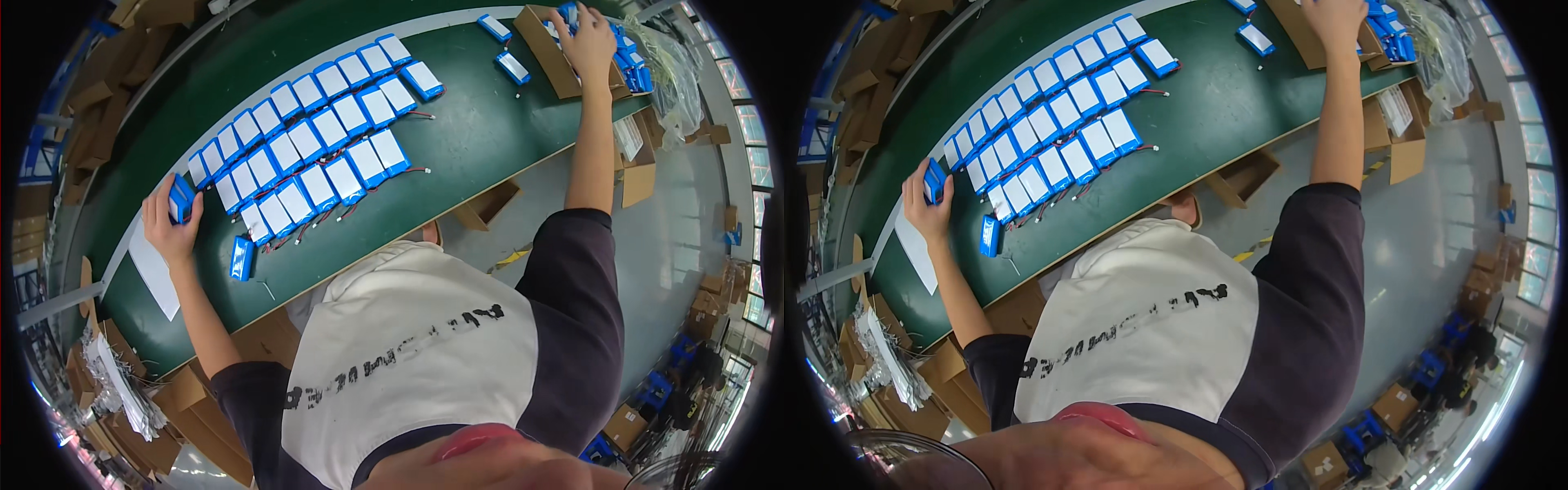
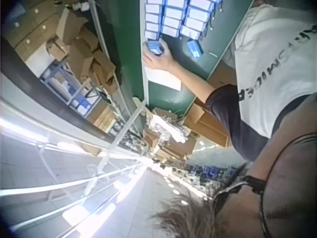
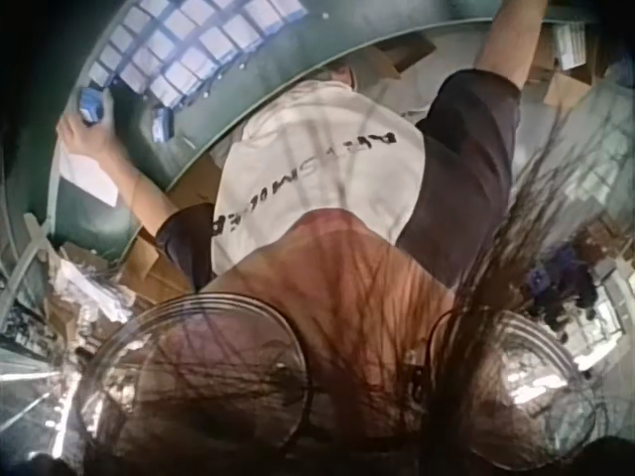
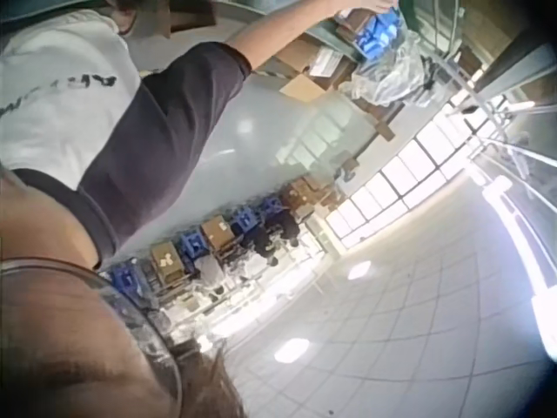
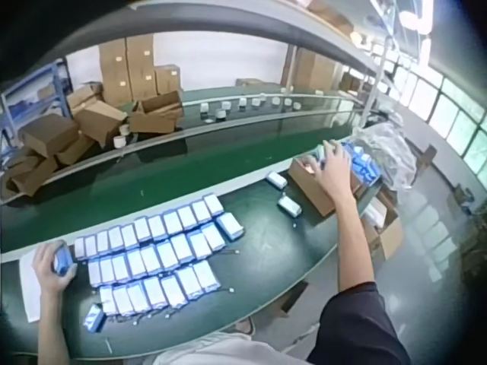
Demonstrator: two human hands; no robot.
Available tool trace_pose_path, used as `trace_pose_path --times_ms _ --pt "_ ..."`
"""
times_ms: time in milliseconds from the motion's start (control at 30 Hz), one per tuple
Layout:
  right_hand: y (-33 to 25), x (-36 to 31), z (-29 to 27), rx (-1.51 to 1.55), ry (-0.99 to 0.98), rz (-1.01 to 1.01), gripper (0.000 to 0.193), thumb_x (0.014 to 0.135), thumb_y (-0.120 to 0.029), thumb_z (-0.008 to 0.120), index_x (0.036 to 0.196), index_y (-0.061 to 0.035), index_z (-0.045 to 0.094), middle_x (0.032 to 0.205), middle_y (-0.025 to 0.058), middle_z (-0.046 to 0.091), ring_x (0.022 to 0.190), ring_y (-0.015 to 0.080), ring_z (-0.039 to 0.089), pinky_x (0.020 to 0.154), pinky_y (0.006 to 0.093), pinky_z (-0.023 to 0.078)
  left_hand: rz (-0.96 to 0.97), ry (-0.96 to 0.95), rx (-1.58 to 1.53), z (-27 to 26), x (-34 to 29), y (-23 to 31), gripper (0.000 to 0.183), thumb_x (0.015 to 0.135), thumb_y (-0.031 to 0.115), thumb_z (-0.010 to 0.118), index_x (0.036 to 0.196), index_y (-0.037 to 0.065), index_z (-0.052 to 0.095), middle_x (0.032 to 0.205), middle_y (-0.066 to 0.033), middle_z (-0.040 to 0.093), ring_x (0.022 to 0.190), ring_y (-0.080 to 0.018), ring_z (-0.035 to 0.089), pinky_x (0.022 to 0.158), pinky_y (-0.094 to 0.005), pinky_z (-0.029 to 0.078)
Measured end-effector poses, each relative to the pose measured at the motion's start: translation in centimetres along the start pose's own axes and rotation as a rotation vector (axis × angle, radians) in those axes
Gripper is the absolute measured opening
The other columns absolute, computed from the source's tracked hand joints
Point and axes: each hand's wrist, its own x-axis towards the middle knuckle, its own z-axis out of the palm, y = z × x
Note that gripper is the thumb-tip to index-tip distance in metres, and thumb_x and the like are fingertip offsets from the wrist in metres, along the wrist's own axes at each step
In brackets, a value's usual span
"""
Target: The person applies white adhesive labels to a grid of blue rectangular battery packs arranged on a green workbench. They peel labels from a sheet and press them onto the packs one by one. After labeling, the person gathers the packs and places them into a cardboard box.
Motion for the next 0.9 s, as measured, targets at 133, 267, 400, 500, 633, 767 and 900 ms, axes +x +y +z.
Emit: trace_pose_path --times_ms 133,267,400,500,633,767,900 --pt "-14.8 -4.7 -5.5 1.761 -0.578 0.63 0.069 0.101 -0.059 0.056 0.144 -0.0057 0.053 0.132 0.0165 0.064 0.121 0.0344 0.06 0.113 0.0526 0.042 0.131 0.132 -0.212 0.2 6.6 5.6 0.044 0.077 0.016 0.082 0.119 0.005 0.073 0.113 -0.015 0.073 0.102 -0.0309 0.069 0.093 -0.0385 0.055" --pt "-26.8 -4.7 -11.3 3.149 -1.049 0.93 0.094 0.096 -0.078 0.04 0.151 -0.0016 0.044 0.143 0.0219 0.054 0.128 0.0373 0.056 0.118 0.0553 0.036 0.302 0.114 -0.46 5.6 13.7 14.7 0.052 0.079 0.04 0.086 0.125 0.02 0.073 0.12 -0.0087 0.072 0.111 -0.0321 0.067 0.096 -0.0416 0.054" --pt "-28.4 -2.6 -10.1 2.366 -0.607 1.52 0.079 0.097 -0.067 0.05 0.145 -0.0033 0.051 0.143 0.021 0.054 0.13 0.0382 0.053 0.115 0.0583 0.038 0.465 -0.278 -0.626 7.9 17.2 20.1 0.078 0.086 0.048 0.075 0.149 0.01 0.049 0.138 -0.021 0.054 0.133 -0.0403 0.048 0.116 -0.0513 0.035" --pt "-21.2 -4.5 -5.5 2.922 -0.757 2.147 0.058 0.092 -0.052 0.063 0.128 -0.0054 0.061 0.131 0.0283 0.05 0.122 0.0435 0.05 0.088 0.0479 0.061 0.385 -0.172 -0.622 3.7 16.6 19.3 0.081 0.088 0.048 0.073 0.152 0.007 0.045 0.148 -0.0222 0.046 0.141 -0.0432 0.038 0.119 -0.0534 0.029" --pt "-8.6 -2.0 -2.8 2.683 -0.362 1.368 0.049 0.096 -0.042 0.058 0.12 0.0002 0.061 0.127 0.0277 0.055 0.115 0.0418 0.056 0.084 0.0472 0.061 0.265 -0.278 -0.343 -2.8 8.3 12.0 0.047 0.084 0.027 0.076 0.127 0.011 0.07 0.145 -0.0125 0.058 0.14 -0.0381 0.046 0.117 -0.0534 0.035" --pt "-3.1 2.7 -2.2 1.331 0.273 0.809 0.049 0.101 -0.046 0.057 0.123 -0.0022 0.059 0.111 0.0219 0.067 0.102 0.0414 0.066 0.08 0.0553 0.06 -0.005 -0.458 -0.352 -8.0 -2.0 7.4 0.056 0.077 0.033 0.081 0.126 0.009 0.07 0.141 -0.0143 0.059 0.135 -0.0408 0.049 0.115 -0.0569 0.036" --pt "3.5 0.4 0.4 0.022 -0.318 0.005 0.041 0.093 -0.038 0.075 0.115 -0.0026 0.072 0.125 0.0269 0.065 0.109 0.0435 0.063 0.104 0.0504 0.046 -0.063 -0.5 -0.325 -7.9 -6.8 8.5 0.058 0.071 0.028 0.087 0.124 0.008 0.071 0.132 -0.0145 0.061 0.122 -0.0391 0.055 0.106 -0.05 0.044"
